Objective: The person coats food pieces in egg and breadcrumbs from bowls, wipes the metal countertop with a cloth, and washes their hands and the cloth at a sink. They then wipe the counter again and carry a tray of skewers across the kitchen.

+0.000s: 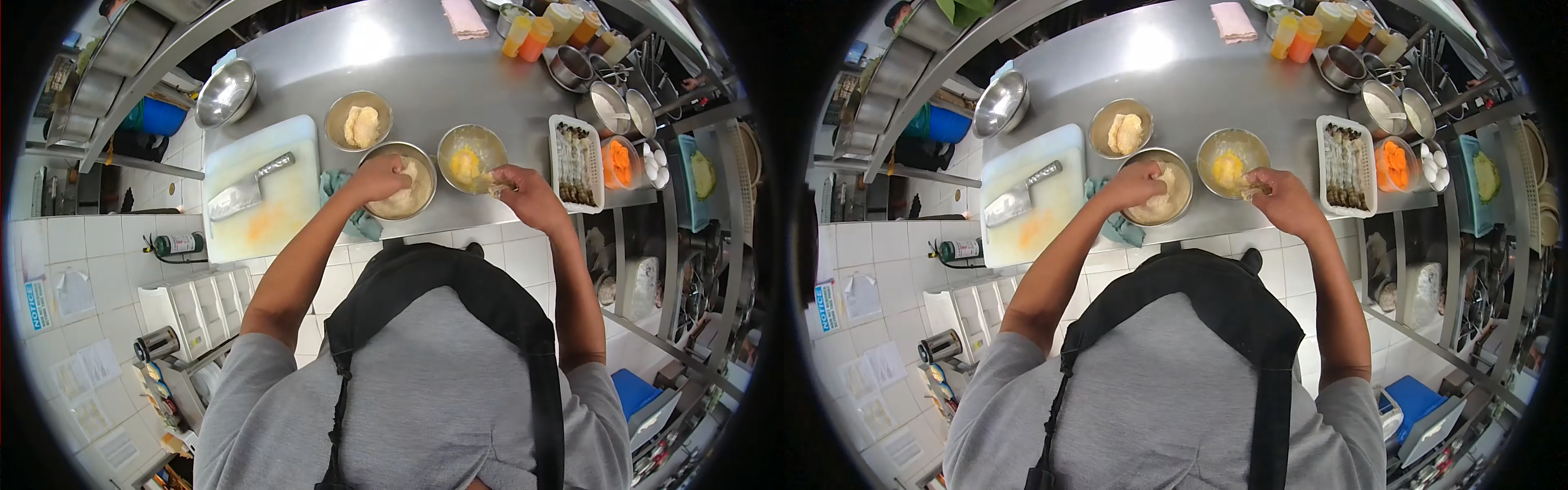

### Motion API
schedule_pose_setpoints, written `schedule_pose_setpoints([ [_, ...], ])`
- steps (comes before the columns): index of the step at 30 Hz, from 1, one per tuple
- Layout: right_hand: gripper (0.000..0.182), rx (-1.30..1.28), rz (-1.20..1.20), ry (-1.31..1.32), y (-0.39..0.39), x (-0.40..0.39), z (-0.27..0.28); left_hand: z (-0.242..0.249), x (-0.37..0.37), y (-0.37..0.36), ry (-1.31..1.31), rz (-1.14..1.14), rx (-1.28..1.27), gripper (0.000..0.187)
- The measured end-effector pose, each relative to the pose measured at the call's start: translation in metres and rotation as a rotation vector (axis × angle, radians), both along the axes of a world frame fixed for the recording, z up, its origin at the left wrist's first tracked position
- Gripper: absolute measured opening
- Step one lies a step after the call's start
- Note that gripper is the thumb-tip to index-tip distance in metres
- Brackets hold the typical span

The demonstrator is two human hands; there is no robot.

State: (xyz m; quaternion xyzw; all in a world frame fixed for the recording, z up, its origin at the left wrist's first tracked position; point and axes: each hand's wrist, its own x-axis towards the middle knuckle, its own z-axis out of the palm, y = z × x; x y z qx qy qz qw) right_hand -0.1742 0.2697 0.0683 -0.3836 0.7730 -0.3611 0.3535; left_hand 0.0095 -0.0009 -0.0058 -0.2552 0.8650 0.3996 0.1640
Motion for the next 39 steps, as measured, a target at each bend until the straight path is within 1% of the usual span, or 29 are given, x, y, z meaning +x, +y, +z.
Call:
schedule_pose_setpoints([
  [3, 0.035, 0.015, -0.007, 0.0, -0.001, 0.0, -0.003, 0.028, 0.007, 0.021, 0.201, 0.181, -0.185, 0.035],
  [6, 0.035, 0.015, -0.005, -0.007, -0.003, 0.003, -0.002, 0.011, 0.02, 0.039, 0.294, 0.015, -0.364, 0.031],
  [9, 0.035, 0.035, 0.024, 0.0, -0.006, 0.002, 0.004, 0.004, 0.028, 0.029, 0.251, -0.048, -0.245, 0.027],
  [12, 0.036, 0.039, 0.016, 0.013, -0.005, 0.001, 0.008, 0.037, 0.024, 0.01, 0.215, 0.027, -0.215, 0.023],
  [14, 0.036, 0.037, 0.007, 0.025, -0.005, -0.002, 0.007, 0.038, 0.025, 0.008, 0.28, -0.041, -0.232, 0.027],
  [19, 0.037, 0.09, -0.009, -0.011, -0.006, -0.003, 0.008, 0.012, 0.029, 0.021, 0.337, -0.287, -0.311, 0.031],
  [22, 0.037, 0.062, -0.004, -0.021, -0.005, -0.001, 0.009, 0.017, 0.027, 0.022, 0.055, -0.377, -0.297, 0.032],
  [25, 0.036, 0.033, 0.008, -0.017, -0.002, -0.005, 0.001, 0.025, 0.033, 0.012, 0.104, -0.346, -0.172, 0.03],
  [28, 0.036, 0.004, -0.01, 0.03, -0.001, -0.005, -0.006, 0.023, 0.039, 0.015, 0.326, -0.278, -0.294, 0.029],
  [31, 0.035, 0.05, 0.001, -0.01, -0.002, -0.007, 0.0, 0.037, 0.032, 0.015, -0.046, -0.326, -0.177, 0.028],
  [34, 0.035, 0.013, 0.032, 0.008, -0.001, -0.012, -0.006, 0.052, 0.021, 0.011, -0.123, -0.349, -0.309, 0.04],
  [35, 0.035, 0.013, 0.022, 0.009, 0.0, -0.012, -0.006, 0.045, 0.021, 0.013, -0.082, -0.321, -0.364, 0.045],
  [37, 0.035, 0.011, 0.006, 0.011, -0.002, -0.011, -0.005, 0.016, 0.022, 0.017, 0.001, -0.258, -0.474, 0.056],
  [39, 0.035, 0.023, 0.004, -0.01, -0.002, -0.008, -0.007, -0.005, 0.02, 0.028, 0.026, -0.262, -0.594, 0.061],
])
